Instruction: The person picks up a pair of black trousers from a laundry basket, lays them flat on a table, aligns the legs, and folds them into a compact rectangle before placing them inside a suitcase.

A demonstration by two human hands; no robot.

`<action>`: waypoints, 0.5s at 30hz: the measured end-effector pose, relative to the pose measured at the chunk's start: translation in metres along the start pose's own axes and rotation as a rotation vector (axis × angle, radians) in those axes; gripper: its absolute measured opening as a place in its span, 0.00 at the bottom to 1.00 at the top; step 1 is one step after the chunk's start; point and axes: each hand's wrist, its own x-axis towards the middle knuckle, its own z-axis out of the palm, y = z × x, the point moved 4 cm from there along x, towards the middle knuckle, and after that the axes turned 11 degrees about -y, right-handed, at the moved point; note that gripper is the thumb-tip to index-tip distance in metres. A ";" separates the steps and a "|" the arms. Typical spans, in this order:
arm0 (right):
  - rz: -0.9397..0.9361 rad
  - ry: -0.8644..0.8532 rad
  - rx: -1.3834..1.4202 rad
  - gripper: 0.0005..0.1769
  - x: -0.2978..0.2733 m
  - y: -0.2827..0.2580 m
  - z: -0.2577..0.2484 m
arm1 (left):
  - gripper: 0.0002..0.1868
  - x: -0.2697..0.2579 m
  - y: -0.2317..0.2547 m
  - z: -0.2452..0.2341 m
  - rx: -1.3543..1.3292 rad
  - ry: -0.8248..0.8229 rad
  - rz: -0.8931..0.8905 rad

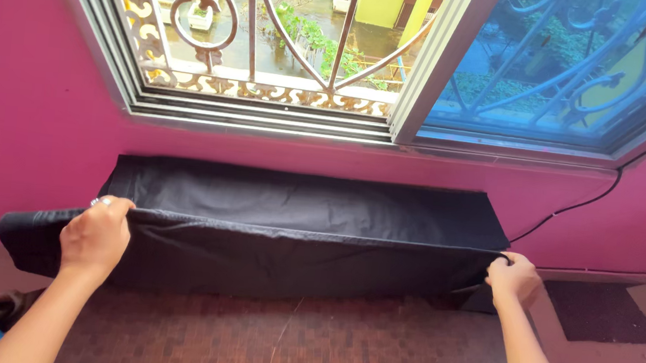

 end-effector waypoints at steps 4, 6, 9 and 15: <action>0.302 -0.175 0.530 0.14 0.024 -0.029 0.024 | 0.11 0.051 0.006 0.016 -0.147 -0.036 -0.128; 0.308 -0.154 0.509 0.15 0.037 -0.049 0.027 | 0.11 0.077 0.009 0.025 -0.170 -0.058 -0.172; 0.256 -0.158 0.208 0.13 0.061 -0.064 0.038 | 0.11 0.115 0.016 0.044 -0.139 -0.028 -0.176; 0.052 -0.019 0.097 0.13 0.123 -0.052 0.128 | 0.15 0.167 0.002 0.126 -0.158 -0.207 -0.331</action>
